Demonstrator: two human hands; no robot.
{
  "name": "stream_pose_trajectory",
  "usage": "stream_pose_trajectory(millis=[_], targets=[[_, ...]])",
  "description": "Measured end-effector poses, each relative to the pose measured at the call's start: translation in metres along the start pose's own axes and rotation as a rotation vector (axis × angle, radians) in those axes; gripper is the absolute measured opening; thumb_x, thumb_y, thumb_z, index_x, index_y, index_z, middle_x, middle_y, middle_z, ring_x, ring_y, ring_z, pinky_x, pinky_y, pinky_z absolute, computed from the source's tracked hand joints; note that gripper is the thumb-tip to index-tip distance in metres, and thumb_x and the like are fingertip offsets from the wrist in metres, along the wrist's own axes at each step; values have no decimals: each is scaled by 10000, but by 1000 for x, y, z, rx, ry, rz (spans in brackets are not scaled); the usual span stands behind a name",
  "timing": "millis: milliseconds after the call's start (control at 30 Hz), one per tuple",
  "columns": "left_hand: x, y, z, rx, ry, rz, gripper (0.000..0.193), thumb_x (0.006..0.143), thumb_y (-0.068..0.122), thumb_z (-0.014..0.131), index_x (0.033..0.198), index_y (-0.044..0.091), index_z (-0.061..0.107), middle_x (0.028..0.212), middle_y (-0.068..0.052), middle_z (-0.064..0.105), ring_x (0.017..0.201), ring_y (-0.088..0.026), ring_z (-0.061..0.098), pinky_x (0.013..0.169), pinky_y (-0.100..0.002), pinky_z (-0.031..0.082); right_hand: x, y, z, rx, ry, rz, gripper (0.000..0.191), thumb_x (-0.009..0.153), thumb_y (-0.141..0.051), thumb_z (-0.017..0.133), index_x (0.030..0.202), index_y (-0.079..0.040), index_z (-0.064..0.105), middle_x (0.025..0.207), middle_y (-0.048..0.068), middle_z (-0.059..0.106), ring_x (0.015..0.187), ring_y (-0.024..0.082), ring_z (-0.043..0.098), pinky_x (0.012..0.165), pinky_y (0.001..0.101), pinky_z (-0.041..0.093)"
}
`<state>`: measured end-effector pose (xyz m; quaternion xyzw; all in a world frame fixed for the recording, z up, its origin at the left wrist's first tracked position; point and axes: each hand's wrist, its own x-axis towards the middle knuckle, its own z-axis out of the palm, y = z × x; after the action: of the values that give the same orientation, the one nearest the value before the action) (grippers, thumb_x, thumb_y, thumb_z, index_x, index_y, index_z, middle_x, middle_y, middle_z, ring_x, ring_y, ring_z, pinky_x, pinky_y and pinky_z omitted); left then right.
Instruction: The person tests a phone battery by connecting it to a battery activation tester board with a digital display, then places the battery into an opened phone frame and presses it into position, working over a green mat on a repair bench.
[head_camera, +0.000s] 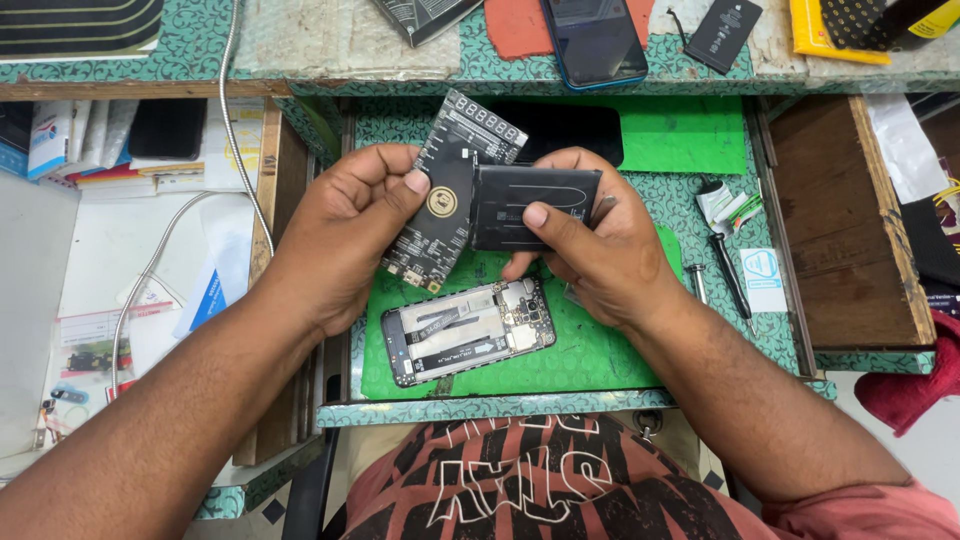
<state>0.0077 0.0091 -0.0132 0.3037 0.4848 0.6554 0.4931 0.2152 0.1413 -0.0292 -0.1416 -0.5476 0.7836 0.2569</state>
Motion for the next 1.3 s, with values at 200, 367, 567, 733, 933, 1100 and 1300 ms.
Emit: stream_pose_trajectory(millis=[200,367,567,733,933,1100,1300], targets=[[1,2,-2,124,51,-28,229,1002,132,624,1204,28,589,976,-54,762,783,-82,689,616,-255,540,-1,1,1,-53,12,-56,242,1003,-78,697,1178,9,555,995,132,706,731,198,716,572,271,541],[1,5,1,206,88,-90,323,1016,220,585,1310,92,551,991,-22,748,794,-77,657,662,-266,519,0,0,2,-37,5,-29,239,1005,-74,663,1199,28,567,1009,146,723,742,209,729,641,311,611],[-2,7,5,174,21,-104,414,1009,161,534,1409,93,454,1119,-45,719,928,-96,680,776,-299,575,0,-3,4,-83,-24,-80,333,1031,-74,633,1332,20,524,1097,131,689,817,159,694,679,300,614],[-3,5,6,190,-17,-74,497,967,26,533,1445,80,406,1175,-57,710,963,-88,670,788,-278,565,3,-5,5,-132,-34,-72,349,1020,-64,636,1334,26,512,1121,128,680,858,152,696,670,294,627],[-2,4,5,163,-80,-47,594,922,-45,544,1477,65,364,1229,-82,689,1003,-104,684,814,-280,584,3,-4,5,-193,-52,-49,318,1014,-53,638,1306,28,543,1112,124,693,859,151,711,656,286,636],[-4,4,5,191,-136,-16,604,947,-25,527,1508,91,340,1292,-75,665,1034,-101,680,828,-279,580,3,-5,5,-200,-37,-41,312,997,-20,648,1294,35,570,1107,129,699,845,157,712,637,284,627],[-5,4,4,209,-159,-3,596,978,-18,514,1534,107,338,1346,-54,653,1078,-75,658,861,-278,572,0,-6,6,-243,-15,-57,316,993,-4,646,1298,33,571,1117,121,687,864,150,705,631,283,627]])
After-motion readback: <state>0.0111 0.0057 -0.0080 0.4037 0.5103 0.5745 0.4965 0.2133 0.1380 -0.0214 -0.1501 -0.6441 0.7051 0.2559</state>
